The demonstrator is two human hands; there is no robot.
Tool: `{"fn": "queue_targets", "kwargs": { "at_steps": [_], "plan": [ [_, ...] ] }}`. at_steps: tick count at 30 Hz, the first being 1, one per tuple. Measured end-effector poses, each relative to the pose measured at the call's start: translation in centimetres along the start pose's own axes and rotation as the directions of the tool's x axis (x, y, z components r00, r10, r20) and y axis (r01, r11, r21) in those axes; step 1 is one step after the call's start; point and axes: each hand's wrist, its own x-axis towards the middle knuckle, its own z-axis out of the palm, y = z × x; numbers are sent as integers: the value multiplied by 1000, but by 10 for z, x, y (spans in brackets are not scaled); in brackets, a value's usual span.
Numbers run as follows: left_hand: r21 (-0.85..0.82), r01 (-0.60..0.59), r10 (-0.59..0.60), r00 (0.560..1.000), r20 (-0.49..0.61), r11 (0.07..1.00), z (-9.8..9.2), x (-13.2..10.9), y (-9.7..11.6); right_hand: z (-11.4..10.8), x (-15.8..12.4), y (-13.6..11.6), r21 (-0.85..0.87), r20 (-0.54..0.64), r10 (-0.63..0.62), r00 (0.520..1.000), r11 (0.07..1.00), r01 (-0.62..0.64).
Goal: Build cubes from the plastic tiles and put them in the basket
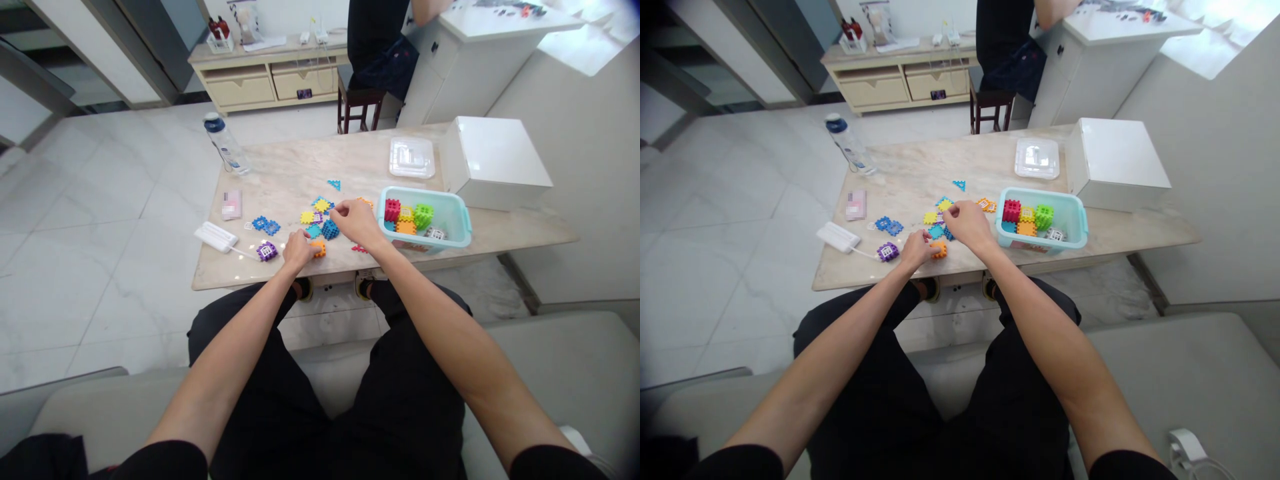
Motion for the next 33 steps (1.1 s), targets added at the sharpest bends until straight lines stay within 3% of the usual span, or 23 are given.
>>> {"fn": "queue_targets", "kwargs": {
  "at_steps": [5,8,12,16,20,25,29,33],
  "plan": [
    [-61,-20,12,993,-121,998,-10,-6,12,-11,3,0,46,-82,-31,996,998,35],
    [-153,-115,79,972,-222,982,-26,-10,22,-30,11,4,94,-214,-31,976,994,52],
    [-220,-299,234,931,-279,929,-45,-11,37,-65,23,23,151,-453,-31,891,982,112],
    [-138,-441,404,884,-234,887,-47,12,64,-94,20,46,228,-615,45,787,966,124],
    [50,-498,500,866,-30,866,-22,56,100,-105,1,60,263,-674,70,736,953,150],
    [146,-506,498,863,89,850,26,115,131,-110,-17,71,219,-646,50,762,968,122],
    [171,-484,458,873,169,858,54,154,143,-117,-21,77,143,-647,2,762,983,119],
    [148,-513,475,849,230,845,62,172,143,-124,-23,82,91,-655,-35,755,988,124]
  ]
}}
